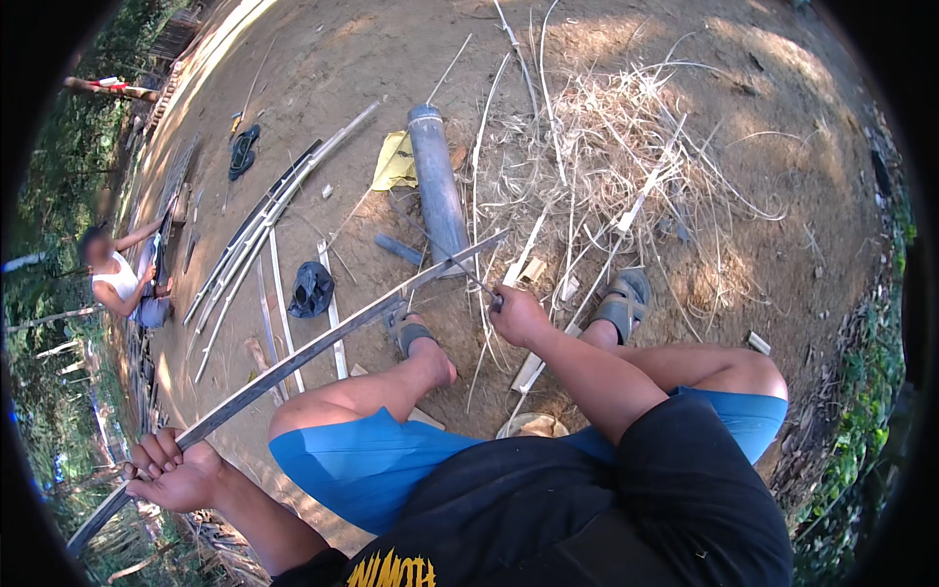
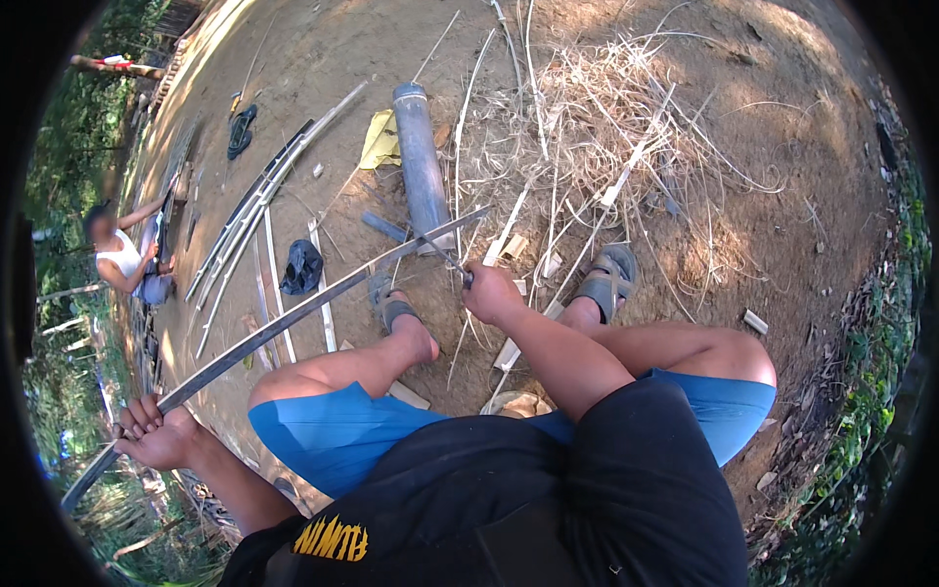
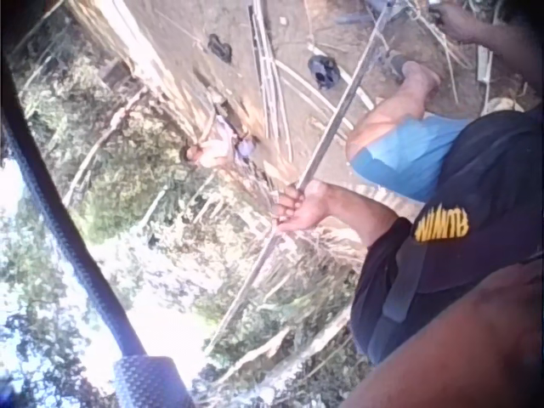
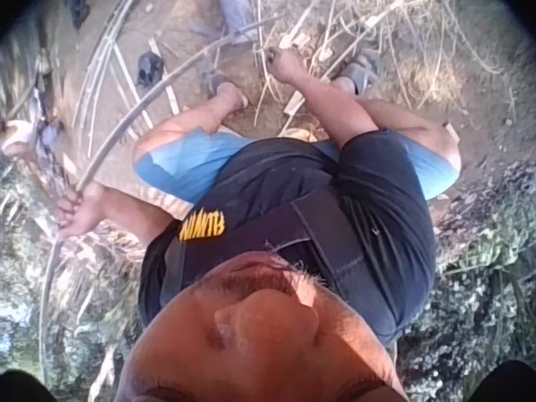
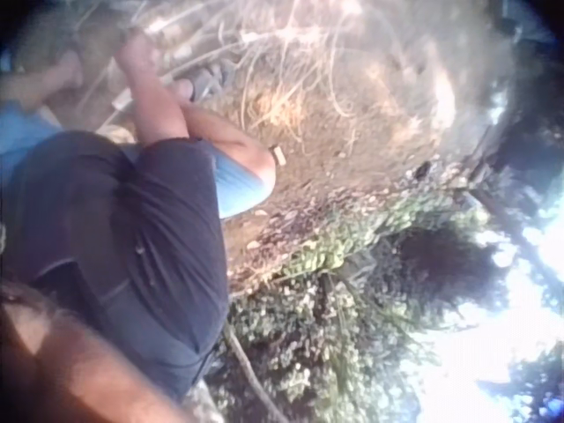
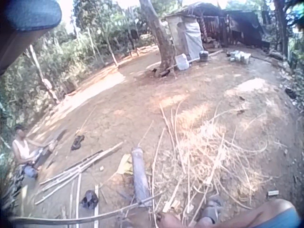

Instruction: The person strips layers from long pieces of bamboo using a knife while sitting on the ground, then moves several strips into a pile.

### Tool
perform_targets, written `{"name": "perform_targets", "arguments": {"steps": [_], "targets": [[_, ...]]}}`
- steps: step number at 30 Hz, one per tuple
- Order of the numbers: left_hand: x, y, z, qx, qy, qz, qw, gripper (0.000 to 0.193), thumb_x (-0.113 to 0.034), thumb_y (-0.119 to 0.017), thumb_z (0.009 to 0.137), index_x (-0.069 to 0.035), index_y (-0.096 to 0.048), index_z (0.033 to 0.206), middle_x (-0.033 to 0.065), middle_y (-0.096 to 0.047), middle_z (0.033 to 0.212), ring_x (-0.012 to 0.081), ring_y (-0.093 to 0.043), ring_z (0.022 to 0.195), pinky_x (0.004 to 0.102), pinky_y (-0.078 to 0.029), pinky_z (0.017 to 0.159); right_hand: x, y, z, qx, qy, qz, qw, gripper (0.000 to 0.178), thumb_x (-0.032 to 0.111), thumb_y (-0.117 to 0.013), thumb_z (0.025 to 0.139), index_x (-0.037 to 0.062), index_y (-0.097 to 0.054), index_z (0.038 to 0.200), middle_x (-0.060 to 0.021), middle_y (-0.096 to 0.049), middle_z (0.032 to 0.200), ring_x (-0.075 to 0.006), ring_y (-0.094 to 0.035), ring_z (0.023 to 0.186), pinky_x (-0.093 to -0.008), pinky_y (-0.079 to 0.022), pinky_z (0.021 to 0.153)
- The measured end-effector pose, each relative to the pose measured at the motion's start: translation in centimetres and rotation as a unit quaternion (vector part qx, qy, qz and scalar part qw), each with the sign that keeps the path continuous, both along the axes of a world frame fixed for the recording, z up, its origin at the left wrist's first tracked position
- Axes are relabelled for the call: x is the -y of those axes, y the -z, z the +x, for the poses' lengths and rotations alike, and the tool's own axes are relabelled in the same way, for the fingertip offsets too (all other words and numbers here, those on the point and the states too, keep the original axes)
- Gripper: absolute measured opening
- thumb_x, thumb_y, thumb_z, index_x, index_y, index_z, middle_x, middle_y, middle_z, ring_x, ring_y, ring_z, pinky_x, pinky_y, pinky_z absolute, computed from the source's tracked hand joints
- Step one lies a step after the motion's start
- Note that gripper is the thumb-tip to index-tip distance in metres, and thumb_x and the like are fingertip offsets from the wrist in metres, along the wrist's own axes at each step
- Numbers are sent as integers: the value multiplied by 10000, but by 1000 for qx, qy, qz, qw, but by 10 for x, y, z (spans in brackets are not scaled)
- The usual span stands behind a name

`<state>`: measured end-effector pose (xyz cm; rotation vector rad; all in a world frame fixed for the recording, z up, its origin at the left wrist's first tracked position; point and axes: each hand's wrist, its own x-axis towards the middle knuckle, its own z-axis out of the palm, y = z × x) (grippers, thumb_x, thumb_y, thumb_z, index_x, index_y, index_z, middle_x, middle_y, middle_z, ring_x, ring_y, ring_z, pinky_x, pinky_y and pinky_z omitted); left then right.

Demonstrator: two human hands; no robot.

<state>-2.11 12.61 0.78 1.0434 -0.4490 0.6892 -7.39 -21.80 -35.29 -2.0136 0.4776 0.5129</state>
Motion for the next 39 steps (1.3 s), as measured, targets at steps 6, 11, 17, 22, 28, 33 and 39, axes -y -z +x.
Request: {"name": "perform_targets", "arguments": {"steps": [6, 11, 17, 22, 28, 33, 39], "targets": [[1, 4, 16, -15, -39, 5, 999, 319, -392, -494, 1006, -95, -532, 898, -21, -337, 651, 78, -286, 505, 217, -232, 445, 36, 67, -25, -97, 71, -23, 992, 336, 163, -550, 852, 68, -614, 1168, -228, -664, 1080, -401, -626, 1039, -471, -488, 915], [9, -10, 16, -32, -70, -3, 997, 357, -399, -414, 1033, -97, -491, 860, -23, -334, 629, 90, -277, 504, 219, -231, 443, 30, 42, -12, -88, 33, -52, 994, 335, 161, -530, 859, 64, -621, 1166, -224, -658, 1120, -386, -624, 1071, -477, -488, 920], [4, -4, 37, -64, -109, 2, 992, 347, -396, -422, 1034, -97, -469, 865, -15, -333, 647, 93, -277, 518, 227, -230, 449, 47, 65, -21, -93, 71, -60, 991, 286, 161, -534, 873, 13, -628, 1098, -260, -659, 1070, -423, -620, 1045, -489, -489, 904], [-16, 1, 38, -58, -89, -12, 994, 287, -348, -424, 1040, -109, -437, 883, -14, -338, 672, 92, -278, 523, 231, -226, 448, 36, 55, -16, -113, 61, -72, 989, 317, 160, -536, 864, -7, -641, 1113, -252, -665, 1086, -402, -641, 1038, -451, -509, 900], [3, -2, 54, -80, -203, -1, 976, 176, -217, -499, 970, -121, -420, 846, -14, -323, 661, 100, -291, 526, 251, -232, 455, 55, 114, -19, -119, -69, -147, 979, 275, 185, -571, 808, -5, -728, 930, -240, -693, 990, -361, -679, 972, -426, -541, 839], [4, 4, 62, -111, -309, -18, 945, 224, -294, -453, 1028, -89, -421, 942, -6, -341, 688, 103, -305, 527, 259, -258, 466, 55, 108, -12, -169, -63, -56, 982, 258, 210, -631, 829, -35, -697, 878, -205, -686, 812, -335, -690, 724, -446, -545, 649], [-23, -7, 84, -93, -31, 19, 995, 415, -443, -497, 983, -69, -497, 1164, 43, -491, 830, 183, -504, 742, 358, -448, 697, 30, 66, -23, -209, 243, 297, 900, 192, 106, -659, 863, 29, -562, 717, -104, -519, 588, -236, -486, 480, -416, -392, 452]]}}
